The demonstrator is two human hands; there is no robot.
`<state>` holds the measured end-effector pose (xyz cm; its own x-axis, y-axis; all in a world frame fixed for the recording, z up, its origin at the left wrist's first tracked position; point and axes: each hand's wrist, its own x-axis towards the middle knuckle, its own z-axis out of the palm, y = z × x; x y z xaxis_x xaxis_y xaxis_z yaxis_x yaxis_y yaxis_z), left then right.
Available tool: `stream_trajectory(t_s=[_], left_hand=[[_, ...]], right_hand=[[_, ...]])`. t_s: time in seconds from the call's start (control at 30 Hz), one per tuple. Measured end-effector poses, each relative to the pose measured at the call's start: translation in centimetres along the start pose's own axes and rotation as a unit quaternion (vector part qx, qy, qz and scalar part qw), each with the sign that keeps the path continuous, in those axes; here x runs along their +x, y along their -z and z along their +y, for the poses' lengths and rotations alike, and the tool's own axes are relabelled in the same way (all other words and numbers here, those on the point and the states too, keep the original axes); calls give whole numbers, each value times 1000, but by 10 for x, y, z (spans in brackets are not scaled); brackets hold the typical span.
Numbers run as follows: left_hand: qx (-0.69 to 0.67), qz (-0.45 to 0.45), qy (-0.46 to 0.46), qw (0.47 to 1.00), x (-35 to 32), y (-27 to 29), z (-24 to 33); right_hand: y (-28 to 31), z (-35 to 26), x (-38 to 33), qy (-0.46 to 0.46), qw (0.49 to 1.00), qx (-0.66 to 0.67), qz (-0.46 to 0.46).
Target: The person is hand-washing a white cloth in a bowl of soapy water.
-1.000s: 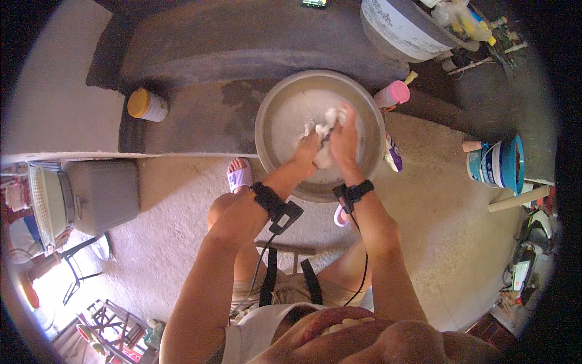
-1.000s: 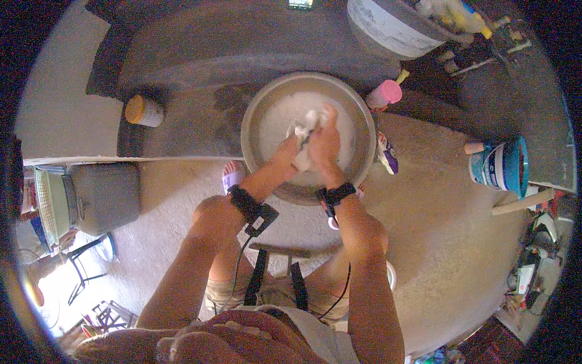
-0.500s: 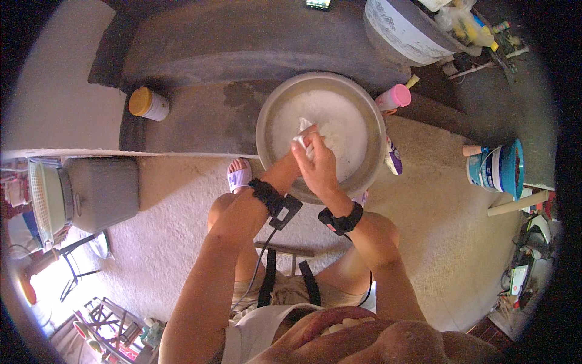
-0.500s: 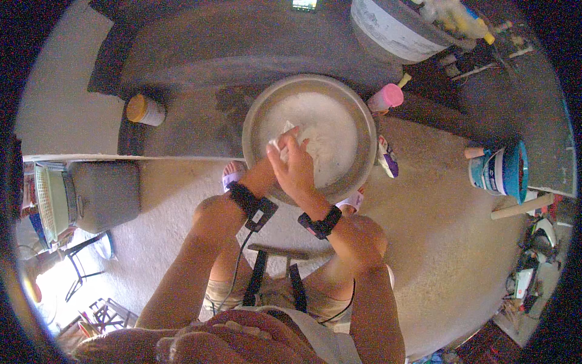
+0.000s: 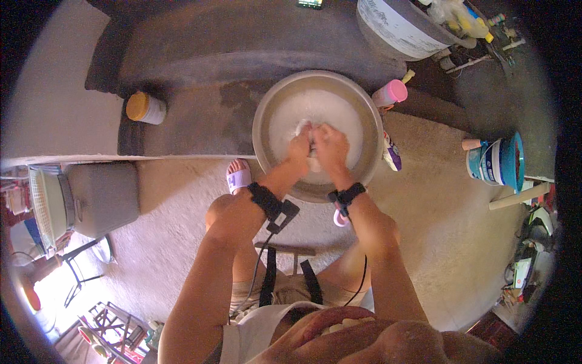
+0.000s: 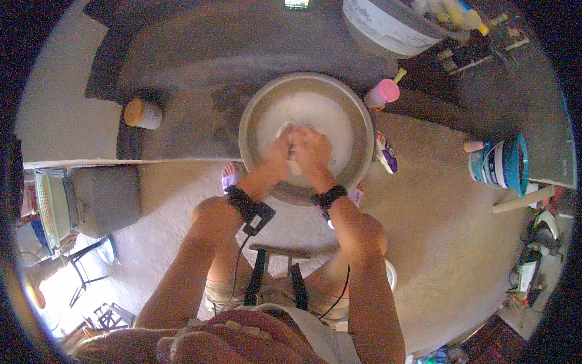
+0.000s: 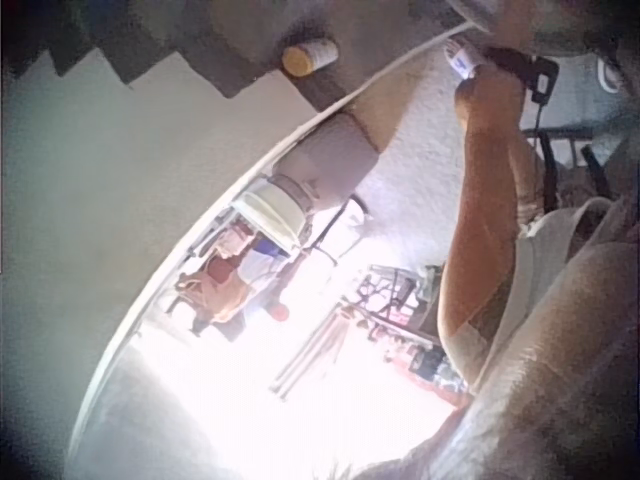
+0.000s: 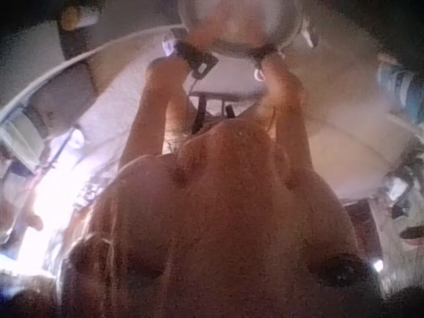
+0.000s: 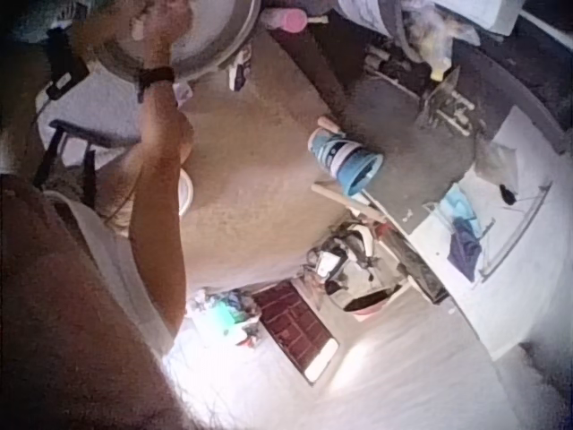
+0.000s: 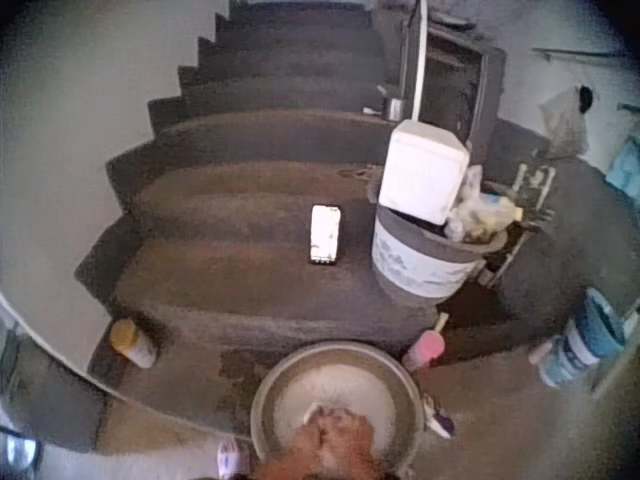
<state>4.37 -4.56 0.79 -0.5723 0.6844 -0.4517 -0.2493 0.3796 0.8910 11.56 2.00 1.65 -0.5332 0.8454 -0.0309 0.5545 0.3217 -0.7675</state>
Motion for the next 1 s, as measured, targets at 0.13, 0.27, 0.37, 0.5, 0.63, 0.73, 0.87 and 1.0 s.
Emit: stream_trajectory(t_s=[0.13,0.27,0.37,0.5,0.63,0.73,0.87,1.0], left_hand=[[-238,14,127,963,16,4,-2],[-340,-87,-76,934,18,11,-32],[-254,-31,-74,964,18,-5,-13],[-191,-10,-150,970,4,4,-20],[-394,-91,79,911,-2,13,4],[-135,-12,-1,991,-2,-11,6],[-326,-101,83,936,40,23,-45],[-406,-136,210,879,33,6,-27]], right_hand=[[-7,-11,-4,9,999,30,-11],[-9,-30,-19,99,995,16,-5],[2,-15,6,22,998,54,21],[-4,-25,-8,34,999,-4,-13],[-1,-46,-22,108,994,20,-22],[9,-9,4,70,997,12,33],[-13,-39,-14,103,994,23,12],[-5,-34,-14,128,991,15,24]])
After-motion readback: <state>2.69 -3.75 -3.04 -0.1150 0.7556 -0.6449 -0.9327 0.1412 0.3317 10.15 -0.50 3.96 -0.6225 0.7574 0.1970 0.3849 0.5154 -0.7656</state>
